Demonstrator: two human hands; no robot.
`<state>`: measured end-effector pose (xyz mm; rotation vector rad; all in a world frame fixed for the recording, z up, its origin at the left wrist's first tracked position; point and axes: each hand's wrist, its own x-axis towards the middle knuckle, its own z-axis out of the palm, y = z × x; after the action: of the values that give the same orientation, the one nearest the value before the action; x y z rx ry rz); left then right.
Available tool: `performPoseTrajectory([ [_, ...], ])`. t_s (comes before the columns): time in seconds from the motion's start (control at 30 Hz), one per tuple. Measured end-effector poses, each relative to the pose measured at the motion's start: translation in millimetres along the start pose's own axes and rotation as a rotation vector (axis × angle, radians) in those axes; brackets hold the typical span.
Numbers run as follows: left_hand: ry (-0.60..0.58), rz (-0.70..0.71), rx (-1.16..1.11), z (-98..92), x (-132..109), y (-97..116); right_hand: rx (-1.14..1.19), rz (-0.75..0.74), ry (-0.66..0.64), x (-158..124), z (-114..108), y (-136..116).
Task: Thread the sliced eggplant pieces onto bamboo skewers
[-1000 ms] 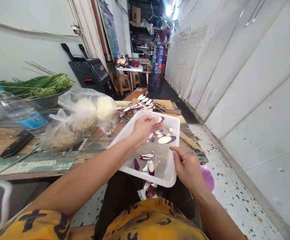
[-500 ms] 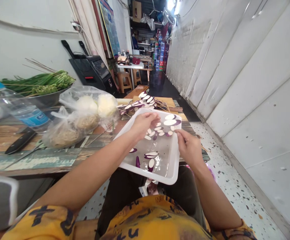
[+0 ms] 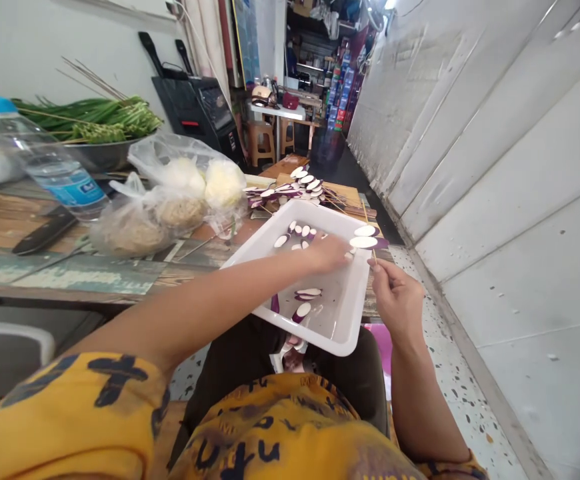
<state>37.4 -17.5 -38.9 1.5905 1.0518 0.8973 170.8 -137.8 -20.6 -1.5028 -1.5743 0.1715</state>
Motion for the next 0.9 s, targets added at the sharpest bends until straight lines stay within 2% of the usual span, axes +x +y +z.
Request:
performPoseTrajectory([
  [0.1,-0.024,0.038,0.180,14.8,12.2,-0.7,0.002,-0.021,-0.008,-0.3,1.3,2.1],
  [0.17,0.012,0.030,0.192,22.8,18.4,-2.8,-0.003,-0.023,-0.007,-0.7,1.6,3.2],
  [0.23,0.008,0.010,0.198,26.8,20.2,-4.2,-0.018,-0.011,-0.004,-1.4,0.6,4.5],
  [0.3,-0.044,-0.008,0.226,24.2,18.6,-2.9,-0.032,0.006,-0.004,-2.5,-1.9,5.9],
  [0.43,-0.169,0.012,0.182,-4.2,14.5,12.8,-0.003,0.042,-0.019,-6.1,-9.2,7.9],
  [0.57,-0.164,0.004,-0.130,-44.0,11.2,36.9,0.034,0.085,-0.041,-9.9,-13.8,7.9],
  [0.63,-0.178,-0.036,-0.289,-58.0,7.0,42.2,0.052,0.082,-0.039,-11.3,-13.7,8.1],
  [0.8,-0.247,-0.116,-0.472,-70.5,-1.4,29.0,0.063,0.056,-0.045,-14.0,-10.0,7.3],
  [0.9,-0.199,-0.161,-0.592,-70.6,0.8,21.5,0.061,0.020,-0.076,-16.0,-8.5,3.2],
])
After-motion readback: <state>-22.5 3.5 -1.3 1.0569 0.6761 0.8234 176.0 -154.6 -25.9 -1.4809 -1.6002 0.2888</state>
